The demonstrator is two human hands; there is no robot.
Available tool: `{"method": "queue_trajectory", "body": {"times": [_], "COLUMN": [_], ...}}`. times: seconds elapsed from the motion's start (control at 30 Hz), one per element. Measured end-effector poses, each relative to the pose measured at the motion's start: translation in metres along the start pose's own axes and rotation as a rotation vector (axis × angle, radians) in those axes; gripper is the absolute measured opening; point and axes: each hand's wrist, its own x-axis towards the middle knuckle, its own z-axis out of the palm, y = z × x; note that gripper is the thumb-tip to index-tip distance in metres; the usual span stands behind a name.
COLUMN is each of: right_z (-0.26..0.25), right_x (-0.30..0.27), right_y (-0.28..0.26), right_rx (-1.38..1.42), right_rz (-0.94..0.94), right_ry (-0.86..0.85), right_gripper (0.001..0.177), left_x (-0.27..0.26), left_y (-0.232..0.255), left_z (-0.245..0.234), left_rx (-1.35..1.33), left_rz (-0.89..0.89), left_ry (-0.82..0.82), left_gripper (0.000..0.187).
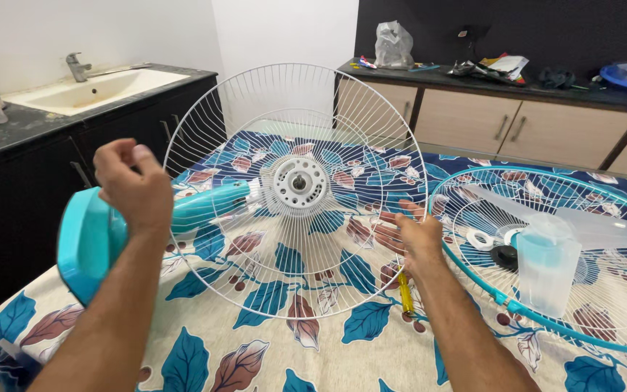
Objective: The person disassembles a teal LG table fan on a table. They remove the front grille, unscrew the central cap, detach the fan blades, and remove the rear grille using a screwdriver. The components are placed on the table.
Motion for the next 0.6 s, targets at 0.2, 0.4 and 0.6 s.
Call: {"method": "queue_trajectory", "body": {"times": [0.2, 0.4, 0.6], "right_z": [-0.010, -0.025, -0.033], "right_x": [0.007, 0.011, 0.009], "right_y": [0.004, 0.001, -0.006], "right_rx": [-0.007, -0.062, -0.096], "right_rz": [0.029, 0.074, 0.096], "right_ry": [-0.048, -0.081, -0.112], "right_gripper": [0.034, 0.031, 0.030], "left_x": [-0.005, -0.010, -0.007], "left_y": [-0.060, -0.102, -0.082], "left_z": [0.025, 0.051, 0.037], "left_rx": [-0.931, -0.504, -0.370], "left_rz": [-0.688, -0.583, 0.061], "left_ry": [-0.161, -0.871, -1.499], "left_gripper": [0.027, 0.023, 0.063]}}
